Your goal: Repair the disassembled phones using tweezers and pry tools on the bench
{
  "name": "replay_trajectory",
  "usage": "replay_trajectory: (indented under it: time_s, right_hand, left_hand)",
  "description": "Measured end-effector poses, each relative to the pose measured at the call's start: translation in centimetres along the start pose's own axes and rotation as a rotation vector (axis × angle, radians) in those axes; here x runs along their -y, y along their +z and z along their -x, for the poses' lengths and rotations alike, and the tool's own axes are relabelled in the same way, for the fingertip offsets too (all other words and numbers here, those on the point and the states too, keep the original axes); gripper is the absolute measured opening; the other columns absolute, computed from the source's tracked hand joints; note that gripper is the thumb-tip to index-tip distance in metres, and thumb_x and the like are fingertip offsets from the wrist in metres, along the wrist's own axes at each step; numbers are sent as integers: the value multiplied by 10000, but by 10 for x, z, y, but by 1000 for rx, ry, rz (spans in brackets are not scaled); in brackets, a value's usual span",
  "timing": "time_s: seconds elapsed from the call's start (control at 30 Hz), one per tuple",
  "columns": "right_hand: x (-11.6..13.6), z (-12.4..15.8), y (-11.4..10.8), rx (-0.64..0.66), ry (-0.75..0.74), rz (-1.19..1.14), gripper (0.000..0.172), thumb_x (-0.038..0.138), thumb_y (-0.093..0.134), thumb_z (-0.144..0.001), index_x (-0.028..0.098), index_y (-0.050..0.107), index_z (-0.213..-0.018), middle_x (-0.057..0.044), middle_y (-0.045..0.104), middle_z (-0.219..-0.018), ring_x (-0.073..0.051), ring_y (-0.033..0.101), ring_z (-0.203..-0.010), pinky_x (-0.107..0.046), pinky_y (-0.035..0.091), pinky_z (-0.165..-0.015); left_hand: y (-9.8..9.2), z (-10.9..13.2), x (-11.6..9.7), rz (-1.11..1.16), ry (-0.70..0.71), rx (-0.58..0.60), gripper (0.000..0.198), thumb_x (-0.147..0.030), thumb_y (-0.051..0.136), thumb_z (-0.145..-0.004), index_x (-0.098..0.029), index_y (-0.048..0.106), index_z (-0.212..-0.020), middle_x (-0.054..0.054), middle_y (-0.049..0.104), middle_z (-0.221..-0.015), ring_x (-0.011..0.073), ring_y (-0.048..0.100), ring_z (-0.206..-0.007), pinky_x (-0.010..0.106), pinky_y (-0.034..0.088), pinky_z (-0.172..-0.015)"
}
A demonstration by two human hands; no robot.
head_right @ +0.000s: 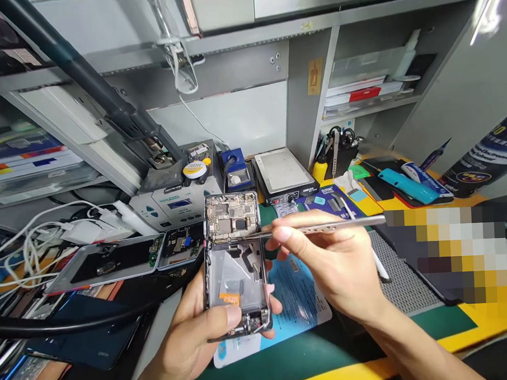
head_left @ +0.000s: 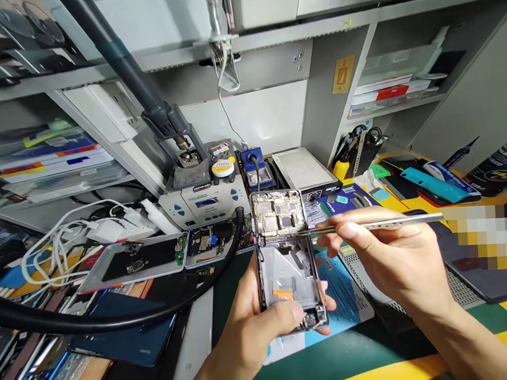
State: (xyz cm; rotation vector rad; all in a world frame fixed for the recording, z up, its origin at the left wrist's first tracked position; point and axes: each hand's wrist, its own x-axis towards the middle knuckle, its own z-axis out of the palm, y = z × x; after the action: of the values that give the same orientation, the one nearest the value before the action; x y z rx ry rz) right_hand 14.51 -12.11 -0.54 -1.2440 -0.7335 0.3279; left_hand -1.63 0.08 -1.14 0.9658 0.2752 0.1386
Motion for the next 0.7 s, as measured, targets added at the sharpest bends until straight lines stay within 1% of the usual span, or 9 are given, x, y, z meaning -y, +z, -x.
replay_trajectory:
  time_s: [0.03,0.1,0.2,0.27,0.33,0.4,0.47,0.57,0.7]
  right_hand:
    - [1,1,1,-22,-38,44,78,277,778,-873,289,785,-950,1,755,-811,-178,718,-716,-301,608,-658]
    - [3,4,3,-58,-126,162,85,266,782,-867,309,794,-939,0,775,-881,-187,731,-777,-311,622,-724]
    - [5,8,5,-59,-229,271,148,211,778,-861,337,798,-936,3,787,-932,-209,737,-848,-333,630,-778]
    - [4,11,5,-32,-265,278,203,171,759,-866,345,795,-963,-4,789,-950,-222,739,-850,-356,637,-778]
    - [3,12,5,-12,-295,285,252,135,745,-866,346,789,-997,-10,789,-968,-227,739,-848,-362,638,-772]
    - [0,13,3,12,-332,307,289,109,742,-858,343,782,-1024,-8,789,-986,-225,742,-857,-351,634,-780]
    - [-1,13,2,43,-381,335,315,87,738,-850,336,775,-1038,-1,791,-988,-215,748,-856,-327,629,-788]
    - [0,11,2,81,-429,357,321,70,726,-848,321,769,-1042,1,795,-977,-206,755,-840,-311,624,-794]
    - [4,9,5,109,-390,364,253,89,726,-858,299,778,-989,-1,798,-938,-201,756,-814,-300,620,-768]
  left_hand:
    - [1,0,0,1,-13,-6,446,-251,674,-827,-205,580,-1261,123,745,-1080,305,718,-983,418,609,-797]
    - [3,-1,-1,2,-23,-35,407,-275,622,-860,-201,585,-1258,130,755,-1057,308,733,-942,429,595,-818]
    - [9,-3,-1,33,-20,-123,357,-290,603,-882,-196,597,-1227,119,755,-1045,281,743,-842,419,596,-793]
    - [12,-4,-1,77,-17,-196,451,-268,637,-869,-210,549,-1308,104,749,-1042,257,739,-800,404,598,-772]
    - [15,-3,1,124,-30,-255,618,-245,666,-853,-257,448,-1430,84,741,-1046,246,735,-797,393,595,-749]
    - [14,-1,3,150,-66,-281,723,-240,684,-839,-301,378,-1491,66,737,-1010,245,732,-798,382,588,-721]
    - [12,1,6,159,-80,-274,776,-240,703,-811,-318,362,-1503,56,737,-957,249,728,-790,386,585,-708]
    - [7,2,7,189,-45,-225,792,-260,711,-767,-297,391,-1491,59,736,-909,269,729,-794,413,583,-723]
    - [-4,-7,4,206,-30,-152,711,-350,712,-761,-247,503,-1433,112,741,-1018,333,721,-928,461,578,-767]
